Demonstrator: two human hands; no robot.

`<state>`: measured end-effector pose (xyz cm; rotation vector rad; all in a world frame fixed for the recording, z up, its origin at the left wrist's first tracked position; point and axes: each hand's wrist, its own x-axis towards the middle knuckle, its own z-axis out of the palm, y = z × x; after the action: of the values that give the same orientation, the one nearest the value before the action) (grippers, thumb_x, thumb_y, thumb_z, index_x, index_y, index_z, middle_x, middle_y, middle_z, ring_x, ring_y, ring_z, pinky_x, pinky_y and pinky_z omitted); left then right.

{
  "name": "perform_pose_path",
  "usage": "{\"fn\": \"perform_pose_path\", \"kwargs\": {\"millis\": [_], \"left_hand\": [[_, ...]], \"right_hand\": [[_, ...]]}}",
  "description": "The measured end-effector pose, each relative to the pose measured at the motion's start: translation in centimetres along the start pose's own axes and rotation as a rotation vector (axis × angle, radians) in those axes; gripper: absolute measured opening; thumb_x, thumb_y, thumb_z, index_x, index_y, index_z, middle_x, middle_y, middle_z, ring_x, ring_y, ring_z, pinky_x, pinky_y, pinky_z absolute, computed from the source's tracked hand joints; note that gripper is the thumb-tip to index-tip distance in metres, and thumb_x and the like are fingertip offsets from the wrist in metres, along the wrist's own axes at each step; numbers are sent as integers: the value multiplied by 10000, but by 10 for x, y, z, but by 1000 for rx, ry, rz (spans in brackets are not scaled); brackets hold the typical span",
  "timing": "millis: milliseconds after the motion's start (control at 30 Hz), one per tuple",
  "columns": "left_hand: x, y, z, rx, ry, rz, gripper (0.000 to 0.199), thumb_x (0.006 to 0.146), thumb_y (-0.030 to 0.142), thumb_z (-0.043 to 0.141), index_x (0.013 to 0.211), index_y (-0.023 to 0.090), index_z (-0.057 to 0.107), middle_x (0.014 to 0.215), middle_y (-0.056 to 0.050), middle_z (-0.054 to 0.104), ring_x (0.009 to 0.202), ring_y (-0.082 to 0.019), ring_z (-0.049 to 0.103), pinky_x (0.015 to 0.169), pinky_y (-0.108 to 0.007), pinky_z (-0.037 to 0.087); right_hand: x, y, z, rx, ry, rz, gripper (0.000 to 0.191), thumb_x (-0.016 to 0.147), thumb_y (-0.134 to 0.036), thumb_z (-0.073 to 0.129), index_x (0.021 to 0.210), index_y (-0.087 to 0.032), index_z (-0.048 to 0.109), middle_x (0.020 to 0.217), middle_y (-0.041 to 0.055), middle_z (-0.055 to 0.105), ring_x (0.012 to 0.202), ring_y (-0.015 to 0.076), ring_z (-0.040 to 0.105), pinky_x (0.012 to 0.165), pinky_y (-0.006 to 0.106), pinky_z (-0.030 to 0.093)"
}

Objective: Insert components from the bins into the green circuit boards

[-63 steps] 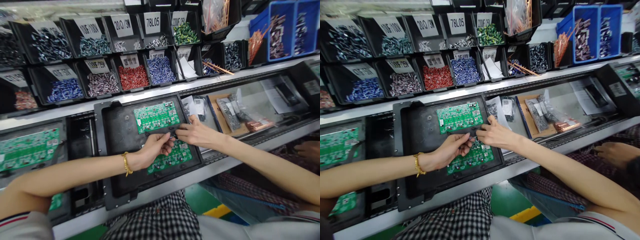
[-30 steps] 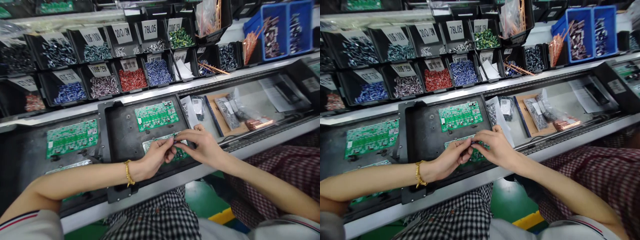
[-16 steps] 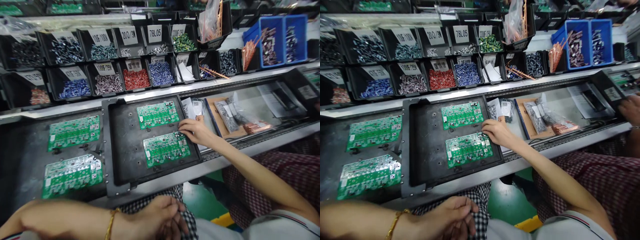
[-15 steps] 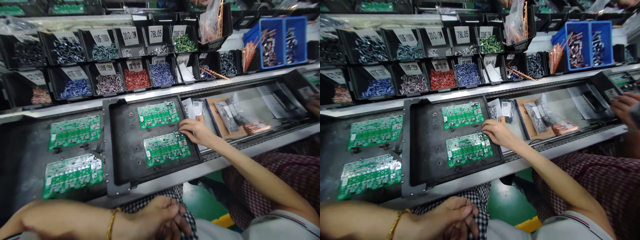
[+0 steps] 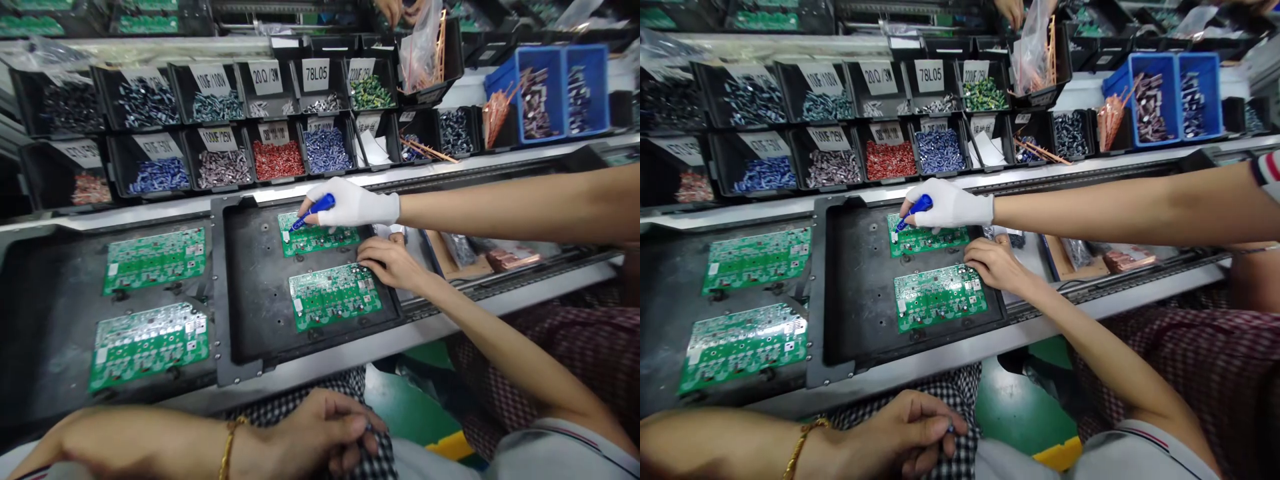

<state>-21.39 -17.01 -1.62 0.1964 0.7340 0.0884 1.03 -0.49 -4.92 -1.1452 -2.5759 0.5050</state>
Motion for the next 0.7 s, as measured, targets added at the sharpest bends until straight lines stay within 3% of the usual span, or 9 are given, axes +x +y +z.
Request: {"fn": "perform_pose_path", "kwargs": {"millis": [167, 267, 367, 467, 567, 600, 700], "left_hand": [[-2, 0, -1, 28, -13, 13, 474, 647, 497, 728, 894, 95, 676, 710, -14, 587, 431, -28, 378, 431, -213, 184], [-5, 4, 3, 47, 14, 6, 506, 622, 523, 731, 866, 85, 669, 699, -16, 575, 438, -29, 379, 429, -212, 176], [-7, 12, 9, 7, 56, 7, 502, 619, 520, 733, 846, 79, 652, 680, -9, 552, 431, -20, 347, 434, -213, 147], [-8, 21, 12, -28, 92, 84, 472, 666, 519, 699, 837, 84, 633, 650, 8, 521, 424, -14, 311, 444, -219, 121], [-7, 28, 13, -33, 101, 133, 477, 671, 532, 689, 807, 80, 619, 631, 16, 499, 421, -15, 309, 450, -226, 109], [-6, 29, 13, -40, 105, 135, 480, 668, 533, 691, 804, 78, 616, 628, 18, 494, 423, -16, 311, 453, -226, 107], [-5, 28, 14, -66, 107, 125, 490, 655, 538, 697, 806, 80, 611, 625, 21, 487, 431, -17, 320, 461, -221, 109]], "right_hand": [[0, -2, -2, -56, -46, 27, 293, 888, -249, 374, 825, -191, 654, 899, 38, 658, 902, 173, 579, 814, 389, 377], [25, -16, -17, 40, -82, 25, 274, 869, -253, 405, 840, -188, 669, 856, 33, 663, 854, 166, 584, 785, 365, 408], [68, -41, -38, 381, -421, -209, 203, 808, -281, 544, 916, -174, 678, 795, -7, 671, 710, 109, 587, 656, 244, 440], [93, -63, -47, 496, -494, -302, 198, 778, -256, 585, 907, -144, 686, 782, -12, 685, 682, 82, 598, 634, 189, 446], [72, -69, -36, 352, -430, -263, 156, 759, -246, 604, 876, -202, 697, 793, -49, 697, 718, 89, 626, 685, 194, 467], [57, -66, -29, 250, -244, -138, 143, 781, -260, 578, 854, -233, 698, 772, -62, 694, 728, 100, 632, 712, 217, 475], [3, -46, -7, 133, -45, 38, 325, 882, -237, 367, 879, -198, 690, 783, 38, 697, 795, 207, 650, 740, 375, 492]]}}
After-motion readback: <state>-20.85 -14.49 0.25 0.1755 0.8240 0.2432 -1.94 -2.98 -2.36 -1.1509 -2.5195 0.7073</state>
